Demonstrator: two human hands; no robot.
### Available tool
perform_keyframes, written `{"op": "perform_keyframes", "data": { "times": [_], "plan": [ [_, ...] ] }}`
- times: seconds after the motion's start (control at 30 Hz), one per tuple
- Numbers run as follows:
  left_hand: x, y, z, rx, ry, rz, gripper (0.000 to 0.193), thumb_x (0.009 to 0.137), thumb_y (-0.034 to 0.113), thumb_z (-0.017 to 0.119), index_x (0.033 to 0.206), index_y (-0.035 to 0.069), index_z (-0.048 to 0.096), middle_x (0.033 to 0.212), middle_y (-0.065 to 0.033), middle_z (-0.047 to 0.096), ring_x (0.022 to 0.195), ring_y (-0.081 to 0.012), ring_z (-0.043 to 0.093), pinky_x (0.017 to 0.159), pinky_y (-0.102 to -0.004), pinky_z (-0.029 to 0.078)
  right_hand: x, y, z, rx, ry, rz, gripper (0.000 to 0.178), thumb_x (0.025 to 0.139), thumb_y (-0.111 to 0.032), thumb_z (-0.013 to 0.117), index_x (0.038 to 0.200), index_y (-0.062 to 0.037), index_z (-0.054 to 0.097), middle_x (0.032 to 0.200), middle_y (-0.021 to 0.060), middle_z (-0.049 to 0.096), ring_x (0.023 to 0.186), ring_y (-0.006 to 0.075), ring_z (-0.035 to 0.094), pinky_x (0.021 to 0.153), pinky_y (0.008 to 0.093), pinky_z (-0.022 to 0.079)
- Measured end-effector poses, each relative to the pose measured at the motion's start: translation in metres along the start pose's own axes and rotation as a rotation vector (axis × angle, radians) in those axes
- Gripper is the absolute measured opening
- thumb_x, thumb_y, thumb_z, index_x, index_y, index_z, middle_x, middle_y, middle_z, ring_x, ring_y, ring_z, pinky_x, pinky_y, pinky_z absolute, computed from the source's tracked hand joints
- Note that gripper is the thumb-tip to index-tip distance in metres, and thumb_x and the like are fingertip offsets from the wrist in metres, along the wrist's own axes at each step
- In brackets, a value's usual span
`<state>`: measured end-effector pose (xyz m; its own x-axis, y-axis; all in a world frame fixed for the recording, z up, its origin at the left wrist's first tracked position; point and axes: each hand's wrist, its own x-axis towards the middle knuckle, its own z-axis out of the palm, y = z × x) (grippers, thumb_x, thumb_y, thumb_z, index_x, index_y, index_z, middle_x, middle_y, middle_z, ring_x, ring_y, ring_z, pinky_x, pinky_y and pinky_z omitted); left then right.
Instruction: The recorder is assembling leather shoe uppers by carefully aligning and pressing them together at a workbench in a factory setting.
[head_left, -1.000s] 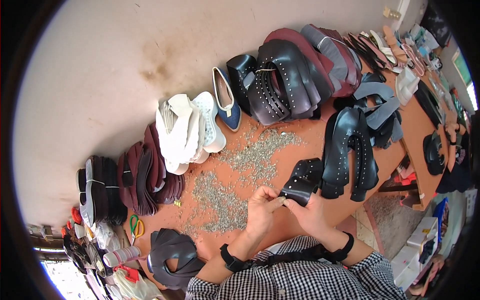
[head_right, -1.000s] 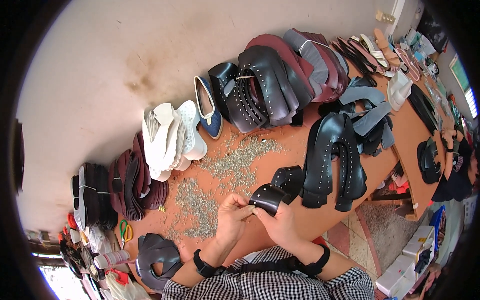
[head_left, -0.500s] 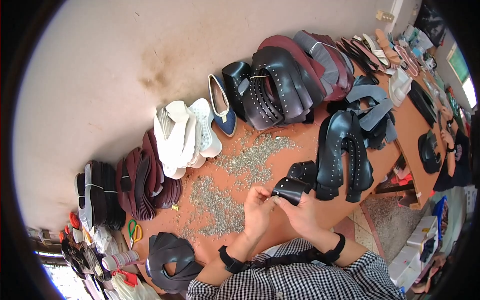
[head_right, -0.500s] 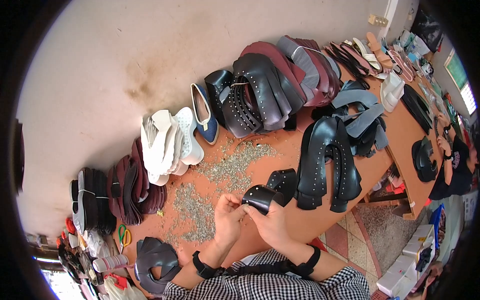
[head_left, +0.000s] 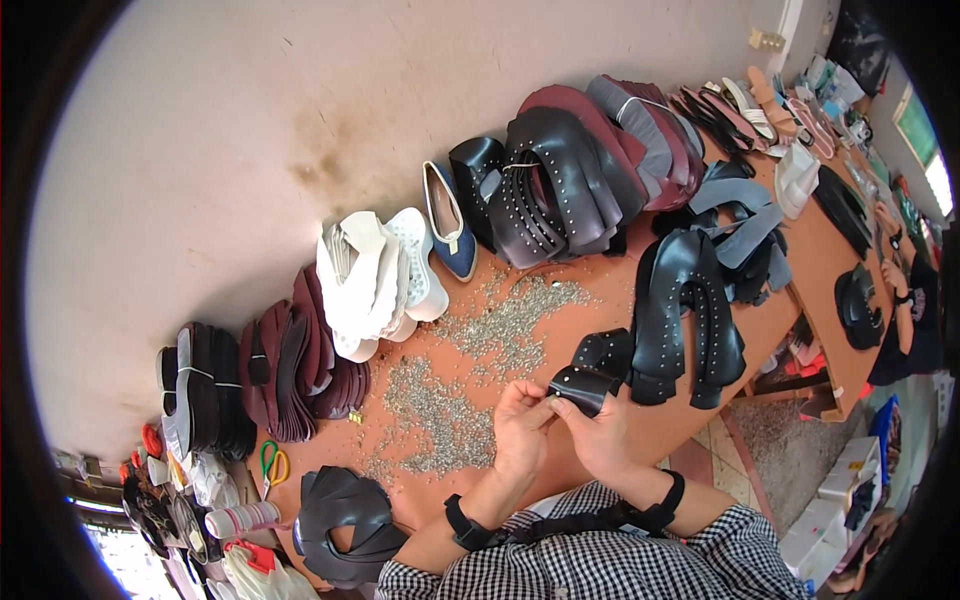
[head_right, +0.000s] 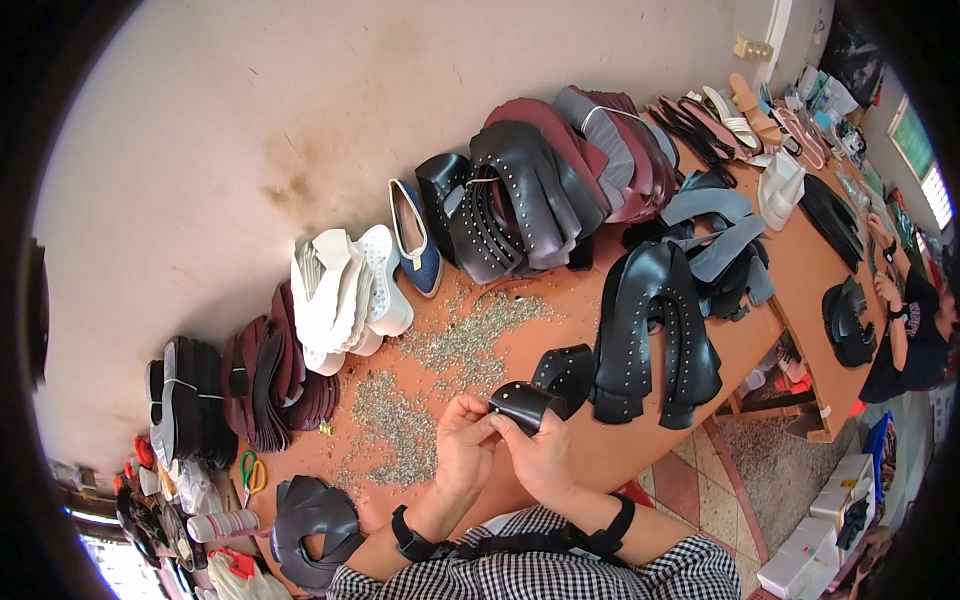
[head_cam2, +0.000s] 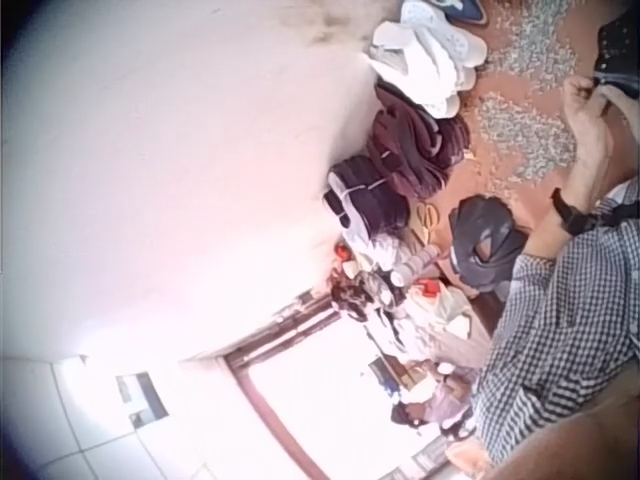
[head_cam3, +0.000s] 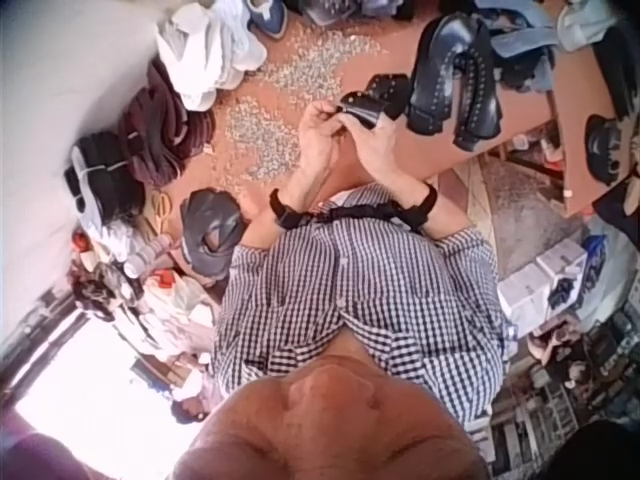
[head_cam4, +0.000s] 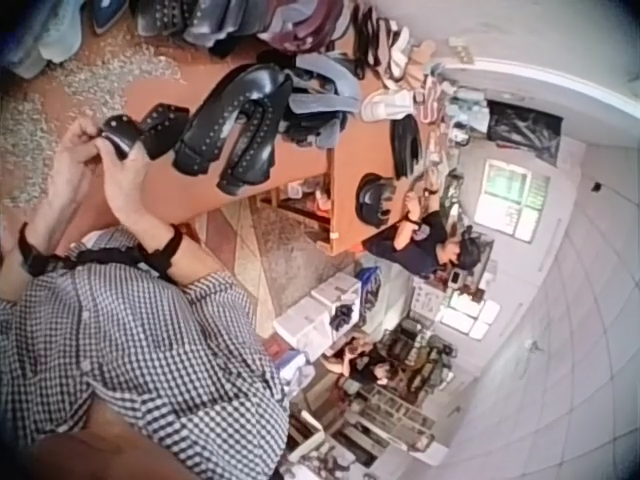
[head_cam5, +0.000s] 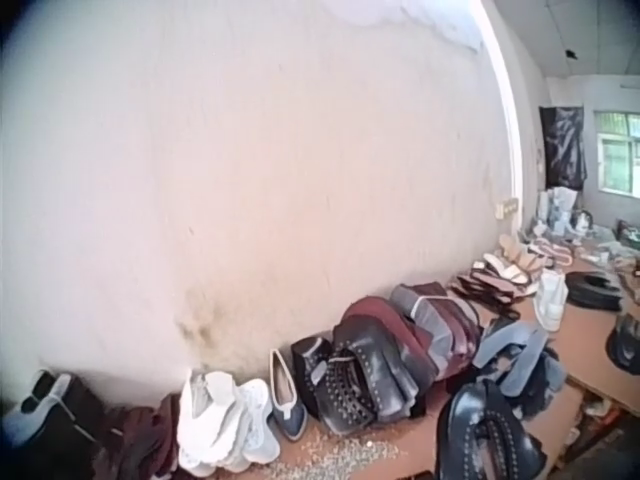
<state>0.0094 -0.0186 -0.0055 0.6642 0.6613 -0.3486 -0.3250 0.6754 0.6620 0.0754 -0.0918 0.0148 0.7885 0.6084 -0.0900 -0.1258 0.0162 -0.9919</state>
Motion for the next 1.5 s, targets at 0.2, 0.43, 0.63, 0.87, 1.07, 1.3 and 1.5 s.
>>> {"op": "perform_keyframes", "data": {
  "times": [0.2, 0.43, 0.63, 0.87, 1.07, 1.3, 1.5],
  "plan": [
    [-0.004, -0.002, 0.004, 0.003, 0.029, 0.044, 0.018, 0.078, -0.011, 0.051, 0.082, 0.006, 0.045, 0.083, -0.0034, 0.053, 0.074, -0.0125, 0.053, 0.067, -0.0251, 0.046, -0.003, 0.003, -0.001, 0.012, 0.0, -0.045, 0.017, 0.077, -0.003, 0.063, 0.093, 0.0005, 0.06, 0.085, 0.0037, 0.062, 0.076, 0.0092, 0.057, 0.067, 0.0222, 0.047],
    [-0.008, -0.004, -0.016, 0.453, -0.136, 0.084, 0.015, 0.078, -0.006, 0.054, 0.089, 0.004, 0.05, 0.083, -0.002, 0.053, 0.074, -0.0099, 0.052, 0.066, -0.0232, 0.045, 0.01, 0.01, -0.027, 0.301, -0.088, 0.279, 0.019, 0.079, -0.009, 0.063, 0.093, -0.001, 0.054, 0.085, 0.0021, 0.058, 0.076, 0.0089, 0.055, 0.065, 0.0235, 0.047],
    [0.012, -0.012, -0.057, 0.683, -0.171, -0.025, 0.017, 0.078, 0.0, 0.056, 0.095, 0.001, 0.054, 0.088, -0.0037, 0.056, 0.076, -0.0115, 0.055, 0.068, -0.0247, 0.046, -0.003, 0.019, -0.063, 0.156, -0.121, 0.359, 0.022, 0.079, -0.009, 0.06, 0.099, 0.0008, 0.056, 0.087, 0.0039, 0.06, 0.074, 0.0102, 0.057, 0.064, 0.0263, 0.049],
    [0.064, -0.043, -0.057, 1.466, -0.121, 0.348, 0.033, 0.073, 0.014, 0.064, 0.098, -0.002, 0.052, 0.095, -0.0164, 0.055, 0.085, -0.0277, 0.056, 0.071, -0.0358, 0.047, -0.022, 0.009, -0.109, -0.05, -0.056, 0.455, 0.019, 0.08, -0.008, 0.058, 0.097, 0.0001, 0.058, 0.084, 0.002, 0.06, 0.074, 0.0102, 0.057, 0.067, 0.026, 0.048],
    [0.094, -0.066, -0.025, 1.802, -0.108, 0.384, 0.036, 0.07, 0.017, 0.066, 0.098, 0.0, 0.051, 0.1, -0.0191, 0.052, 0.095, -0.0334, 0.053, 0.075, -0.0407, 0.047, -0.044, 0.016, -0.122, -0.144, -0.041, 0.501, 0.023, 0.083, -0.008, 0.054, 0.104, -0.0002, 0.058, 0.09, 0.0028, 0.06, 0.078, 0.0099, 0.057, 0.072, 0.0255, 0.046],
    [0.118, -0.074, -0.022, 1.769, -0.104, 0.176, 0.025, 0.066, 0.011, 0.063, 0.088, 0.001, 0.056, 0.087, -0.0183, 0.06, 0.081, -0.0348, 0.059, 0.073, -0.0418, 0.048, -0.046, 0.028, -0.135, 0.034, -0.042, 0.47, 0.026, 0.083, -0.003, 0.051, 0.108, -0.0001, 0.054, 0.094, 0.0029, 0.059, 0.081, 0.0107, 0.057, 0.075, 0.0255, 0.047],
    [0.102, -0.053, -0.013, 1.488, -0.07, 0.389, 0.013, 0.069, 0.01, 0.059, 0.079, 0.002, 0.06, 0.084, -0.0164, 0.06, 0.076, -0.0335, 0.059, 0.069, -0.0403, 0.047, -0.029, -0.009, -0.144, 0.02, 0.068, 0.355, 0.032, 0.08, 0.002, 0.05, 0.112, 0.0, 0.05, 0.096, 0.0047, 0.057, 0.081, 0.012, 0.057, 0.073, 0.0264, 0.048]
  ]
}}
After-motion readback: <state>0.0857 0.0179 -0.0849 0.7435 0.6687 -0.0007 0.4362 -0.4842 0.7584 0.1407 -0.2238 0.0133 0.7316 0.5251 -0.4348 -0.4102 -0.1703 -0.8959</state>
